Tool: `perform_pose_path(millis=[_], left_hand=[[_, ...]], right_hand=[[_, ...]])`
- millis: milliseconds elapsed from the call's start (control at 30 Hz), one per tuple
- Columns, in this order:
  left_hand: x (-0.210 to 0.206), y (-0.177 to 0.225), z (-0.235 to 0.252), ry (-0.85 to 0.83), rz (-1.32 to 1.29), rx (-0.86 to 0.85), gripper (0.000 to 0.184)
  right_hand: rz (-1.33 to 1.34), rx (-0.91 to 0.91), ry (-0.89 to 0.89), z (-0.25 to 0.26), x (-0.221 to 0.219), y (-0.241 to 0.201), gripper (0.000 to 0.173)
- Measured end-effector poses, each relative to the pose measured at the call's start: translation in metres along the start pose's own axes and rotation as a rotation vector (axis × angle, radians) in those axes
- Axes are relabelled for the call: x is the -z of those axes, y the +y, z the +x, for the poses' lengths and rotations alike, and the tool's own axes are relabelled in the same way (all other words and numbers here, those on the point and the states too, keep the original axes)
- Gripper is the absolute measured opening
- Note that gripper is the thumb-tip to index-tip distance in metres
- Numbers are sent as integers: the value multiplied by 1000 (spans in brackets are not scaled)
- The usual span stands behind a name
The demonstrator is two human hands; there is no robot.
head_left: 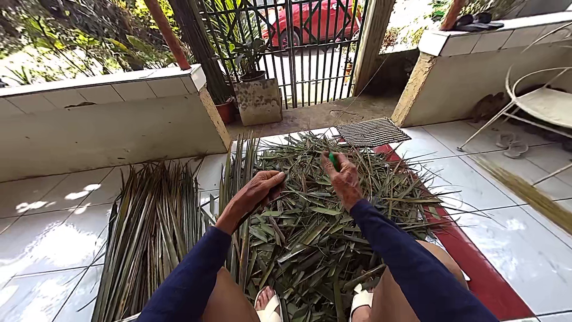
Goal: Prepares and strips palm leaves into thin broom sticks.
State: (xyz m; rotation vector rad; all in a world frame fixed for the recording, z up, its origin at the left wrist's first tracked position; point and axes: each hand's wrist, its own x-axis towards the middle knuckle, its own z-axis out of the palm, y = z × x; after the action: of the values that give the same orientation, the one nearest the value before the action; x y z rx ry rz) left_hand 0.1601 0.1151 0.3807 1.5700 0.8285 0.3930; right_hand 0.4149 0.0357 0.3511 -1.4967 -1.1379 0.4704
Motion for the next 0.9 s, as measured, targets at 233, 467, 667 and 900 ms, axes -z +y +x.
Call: perform_pose_path(millis=[233,467,667,900], left_hand=[[-34,6,13,-90,86,-112,40],[-4,-16,6,-265,19,17,44],[6,-16,9,77,-18,-8,30],[-15,5,18,175,-54,-109,31]], right_hand=[[95,-9,-122,-14,-25,-7,27],[126,-17,86,22,13,4,27],[-15,-36,-2,4,2,11,46],[-13,98,-334,-30,-35,0,40]])
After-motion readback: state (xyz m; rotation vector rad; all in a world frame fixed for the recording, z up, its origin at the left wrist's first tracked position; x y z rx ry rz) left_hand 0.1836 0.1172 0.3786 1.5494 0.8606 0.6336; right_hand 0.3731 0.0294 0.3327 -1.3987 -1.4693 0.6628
